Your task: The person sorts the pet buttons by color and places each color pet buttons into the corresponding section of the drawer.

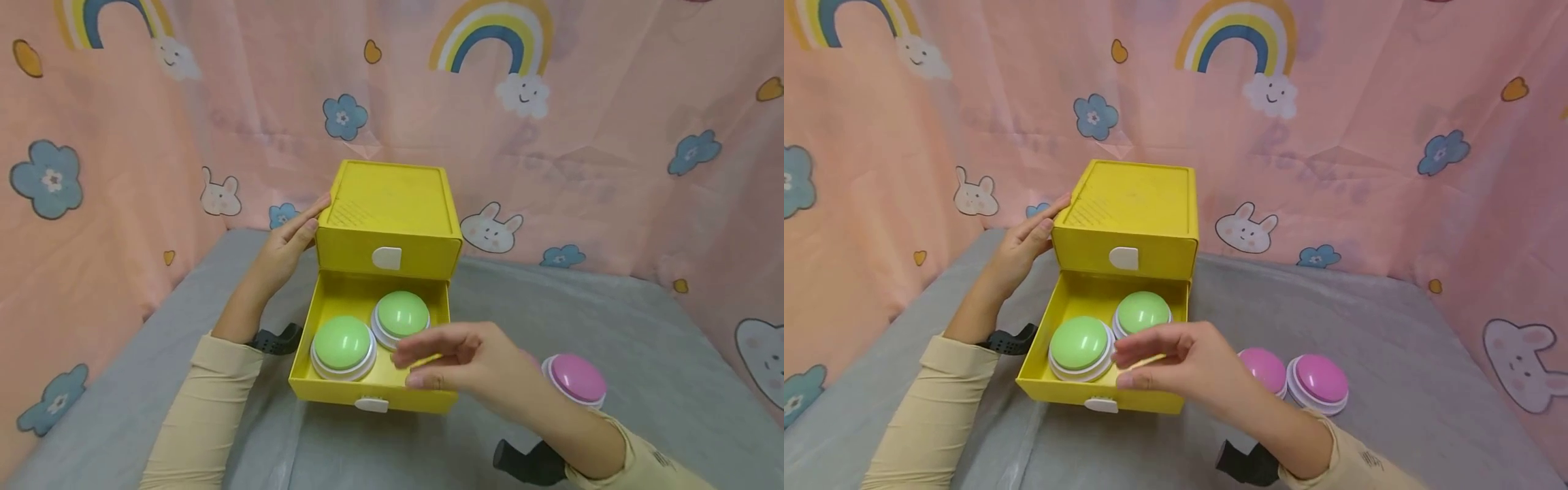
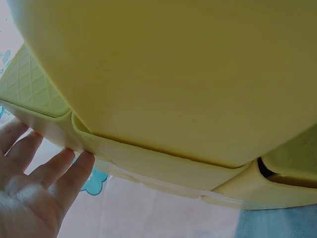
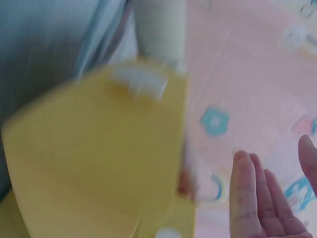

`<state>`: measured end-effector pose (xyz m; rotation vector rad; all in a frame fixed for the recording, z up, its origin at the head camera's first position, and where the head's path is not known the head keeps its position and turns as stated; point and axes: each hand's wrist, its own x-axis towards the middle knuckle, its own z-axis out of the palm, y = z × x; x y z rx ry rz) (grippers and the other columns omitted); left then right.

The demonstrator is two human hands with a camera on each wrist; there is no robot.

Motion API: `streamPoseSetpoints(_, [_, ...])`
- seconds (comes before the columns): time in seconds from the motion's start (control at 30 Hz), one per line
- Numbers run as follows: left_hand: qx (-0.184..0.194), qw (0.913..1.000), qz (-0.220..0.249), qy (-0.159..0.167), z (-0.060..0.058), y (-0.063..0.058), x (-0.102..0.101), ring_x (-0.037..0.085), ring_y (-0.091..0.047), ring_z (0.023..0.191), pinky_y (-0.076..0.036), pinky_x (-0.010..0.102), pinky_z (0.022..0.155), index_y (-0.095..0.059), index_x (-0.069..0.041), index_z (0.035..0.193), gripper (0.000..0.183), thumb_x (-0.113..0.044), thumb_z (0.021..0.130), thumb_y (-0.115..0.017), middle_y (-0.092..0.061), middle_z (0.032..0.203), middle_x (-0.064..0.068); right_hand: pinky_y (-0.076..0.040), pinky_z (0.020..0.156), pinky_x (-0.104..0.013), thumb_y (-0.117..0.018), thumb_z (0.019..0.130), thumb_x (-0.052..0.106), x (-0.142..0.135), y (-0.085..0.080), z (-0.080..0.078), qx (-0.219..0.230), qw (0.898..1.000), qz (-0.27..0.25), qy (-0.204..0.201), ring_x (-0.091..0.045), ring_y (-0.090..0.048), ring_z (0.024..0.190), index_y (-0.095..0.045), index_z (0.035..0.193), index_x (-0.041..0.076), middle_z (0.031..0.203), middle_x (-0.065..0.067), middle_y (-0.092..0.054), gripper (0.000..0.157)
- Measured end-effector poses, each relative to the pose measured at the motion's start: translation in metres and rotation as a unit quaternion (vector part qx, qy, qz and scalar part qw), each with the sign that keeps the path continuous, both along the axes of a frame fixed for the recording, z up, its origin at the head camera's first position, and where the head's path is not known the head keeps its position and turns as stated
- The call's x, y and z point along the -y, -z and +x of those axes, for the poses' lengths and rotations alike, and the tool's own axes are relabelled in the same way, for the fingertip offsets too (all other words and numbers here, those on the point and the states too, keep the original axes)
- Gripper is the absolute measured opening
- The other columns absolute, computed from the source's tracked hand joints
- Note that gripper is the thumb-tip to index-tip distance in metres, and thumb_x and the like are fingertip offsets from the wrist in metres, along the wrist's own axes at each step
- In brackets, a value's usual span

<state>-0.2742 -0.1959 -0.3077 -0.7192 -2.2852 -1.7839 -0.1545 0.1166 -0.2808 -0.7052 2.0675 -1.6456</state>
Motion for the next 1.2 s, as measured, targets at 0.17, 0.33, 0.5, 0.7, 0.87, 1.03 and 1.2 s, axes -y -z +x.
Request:
streamPoseSetpoints(0.17, [0.004, 1.0, -0.001, -0.003, 0.001, -0.003, 0.001, 0.016, -0.026, 0.152, -0.034, 0.048, 0.12, -0.032, -0.022, 0.157, 0.049, -0.032, 0.11, -0.034, -0.02, 0.167, -0.005, -0.06, 0.086, -0.024, -0.075, 0.088, 0.013, -0.005, 0.017, 0.025, 0.063, 0.995, -0.05, -0.061, -0.016, -0.073, 0.102, -0.067, 0.122, -0.005, 0.117, -0.023, -0.071, 0.039])
streamPoseSetpoints(0.33, [0.016, 0.9998, -0.008, -0.004, 0.001, -0.003, 0.0, 0.014, -0.026, 0.152, -0.034, 0.046, 0.121, -0.033, -0.025, 0.157, 0.048, -0.034, 0.109, -0.034, -0.02, 0.167, -0.011, -0.059, 0.089, -0.022, -0.072, 0.091, 0.011, -0.005, 0.051, 0.038, 0.145, 0.981, -0.073, -0.106, -0.015, -0.072, 0.106, -0.062, 0.126, -0.01, 0.122, -0.03, -0.067, 0.042])
streamPoseSetpoints(0.5, [0.016, 0.9998, -0.008, -0.006, 0.002, -0.003, 0.0, 0.015, -0.027, 0.152, -0.035, 0.046, 0.12, -0.033, -0.025, 0.157, 0.048, -0.034, 0.109, -0.034, -0.02, 0.166, -0.01, -0.058, 0.09, -0.022, -0.069, 0.093, 0.012, 0.001, 0.075, 0.041, 0.183, 0.975, -0.036, -0.117, -0.018, -0.072, 0.107, -0.062, 0.125, -0.013, 0.121, -0.033, -0.065, 0.041])
streamPoseSetpoints(0.7, [0.008, 0.9999, -0.004, -0.006, 0.001, -0.002, 0.0, 0.015, -0.027, 0.152, -0.035, 0.047, 0.12, -0.033, -0.024, 0.157, 0.048, -0.034, 0.109, -0.034, -0.02, 0.167, -0.005, -0.059, 0.092, -0.028, -0.07, 0.093, 0.017, 0.014, 0.086, 0.041, 0.236, 0.971, -0.022, -0.044, -0.016, -0.071, 0.106, -0.06, 0.127, -0.011, 0.12, -0.023, -0.07, 0.045])
streamPoseSetpoints(0.87, [0.01, 0.9999, -0.008, -0.008, 0.001, -0.001, 0.0, 0.014, -0.027, 0.152, -0.035, 0.046, 0.12, -0.033, -0.026, 0.156, 0.048, -0.035, 0.109, -0.035, -0.021, 0.166, -0.013, -0.057, 0.097, -0.035, -0.065, 0.097, 0.017, 0.022, 0.091, 0.04, 0.253, 0.965, -0.063, -0.016, -0.02, -0.07, 0.111, -0.05, 0.135, -0.017, 0.126, -0.027, -0.066, 0.053])
streamPoseSetpoints(1.03, [0.012, 0.9999, -0.005, -0.005, 0.001, -0.001, 0.0, 0.014, -0.027, 0.152, -0.035, 0.046, 0.12, -0.033, -0.025, 0.157, 0.049, -0.035, 0.109, -0.034, -0.021, 0.166, -0.013, -0.056, 0.099, -0.038, -0.066, 0.097, 0.022, 0.027, 0.094, 0.04, 0.265, 0.962, -0.07, 0.021, -0.022, -0.07, 0.111, -0.048, 0.135, -0.018, 0.128, -0.026, -0.065, 0.058])
streamPoseSetpoints(1.2, [0.012, 0.9999, -0.005, -0.004, 0.001, -0.002, -0.001, 0.015, -0.026, 0.152, -0.035, 0.047, 0.12, -0.032, -0.025, 0.157, 0.049, -0.034, 0.109, -0.035, -0.02, 0.166, -0.011, -0.056, 0.1, -0.039, -0.066, 0.097, 0.026, 0.03, 0.095, 0.039, 0.285, 0.954, -0.077, 0.051, -0.021, -0.07, 0.11, -0.059, 0.128, -0.011, 0.122, -0.019, -0.07, 0.049])
